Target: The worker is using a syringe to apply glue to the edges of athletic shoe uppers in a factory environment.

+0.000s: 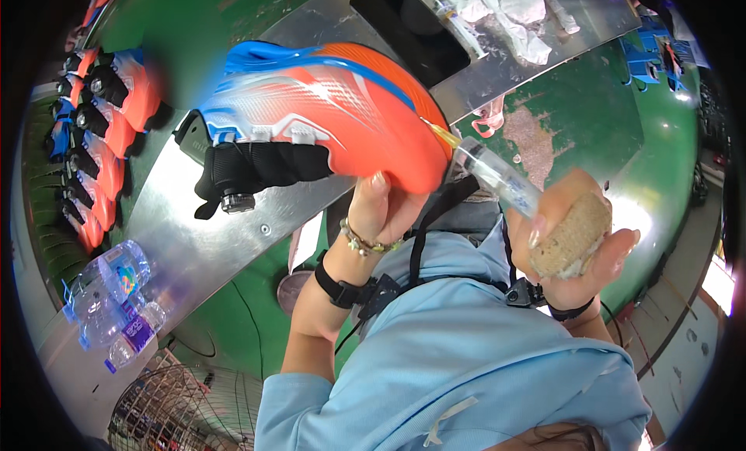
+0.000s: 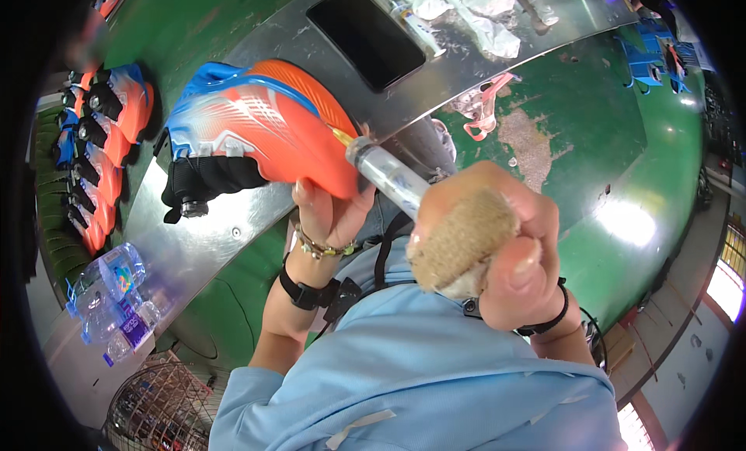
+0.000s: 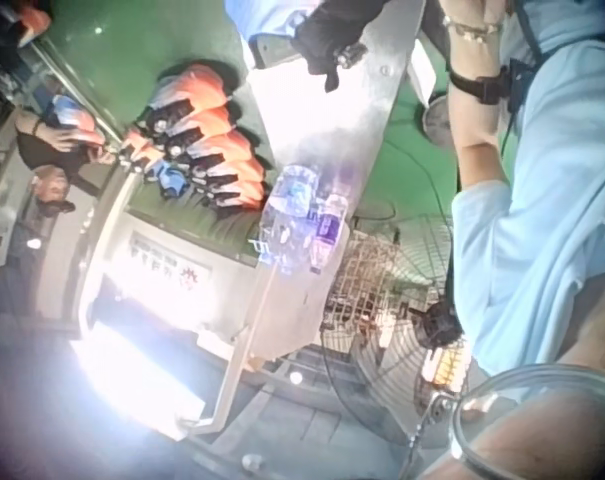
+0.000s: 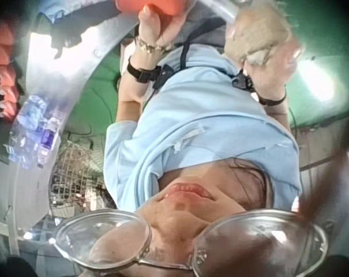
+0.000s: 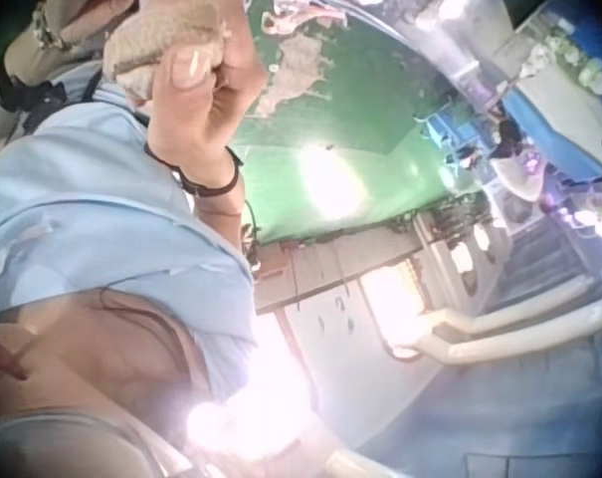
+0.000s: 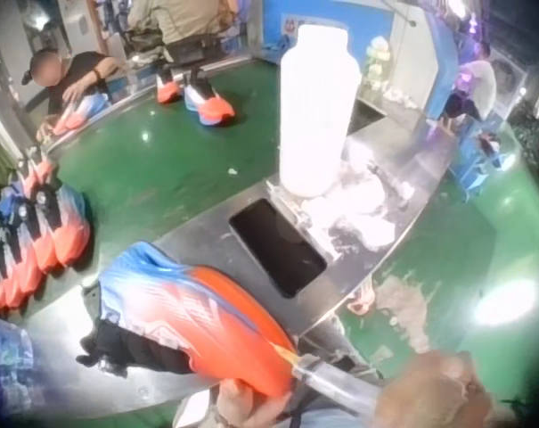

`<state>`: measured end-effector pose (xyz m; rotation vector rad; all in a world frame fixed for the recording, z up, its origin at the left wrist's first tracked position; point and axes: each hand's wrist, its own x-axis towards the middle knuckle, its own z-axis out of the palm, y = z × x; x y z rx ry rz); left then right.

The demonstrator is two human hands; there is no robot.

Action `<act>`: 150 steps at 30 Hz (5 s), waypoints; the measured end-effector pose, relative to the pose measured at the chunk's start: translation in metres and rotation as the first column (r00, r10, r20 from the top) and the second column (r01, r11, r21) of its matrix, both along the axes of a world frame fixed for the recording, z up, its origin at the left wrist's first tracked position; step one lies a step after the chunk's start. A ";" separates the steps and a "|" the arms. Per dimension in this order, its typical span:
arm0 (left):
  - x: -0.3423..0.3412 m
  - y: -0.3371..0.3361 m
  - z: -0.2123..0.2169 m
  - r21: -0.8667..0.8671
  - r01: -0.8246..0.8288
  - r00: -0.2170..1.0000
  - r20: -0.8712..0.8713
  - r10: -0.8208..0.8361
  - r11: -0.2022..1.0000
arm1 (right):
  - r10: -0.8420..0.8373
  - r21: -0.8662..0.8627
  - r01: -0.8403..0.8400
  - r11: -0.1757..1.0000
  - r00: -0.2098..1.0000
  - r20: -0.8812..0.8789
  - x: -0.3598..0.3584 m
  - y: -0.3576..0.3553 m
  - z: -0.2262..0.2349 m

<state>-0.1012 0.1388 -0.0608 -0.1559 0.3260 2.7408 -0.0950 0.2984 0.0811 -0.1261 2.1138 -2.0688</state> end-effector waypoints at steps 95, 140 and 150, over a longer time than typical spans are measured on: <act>-0.462 -0.056 -0.011 -0.870 -0.376 0.822 -0.155 0.548 0.318 | -0.366 0.113 0.495 0.861 0.759 -0.538 -0.110 0.117 -0.103; -0.082 -0.085 0.170 -0.304 -0.950 0.249 -0.874 -0.417 0.071 | 0.235 -0.619 -0.538 0.572 0.830 -0.505 -0.068 0.011 0.029; -0.090 -0.079 0.169 -0.284 -0.950 0.174 -0.823 -0.541 0.127 | 0.588 -0.507 -0.664 0.549 0.738 -0.331 -0.084 0.017 0.039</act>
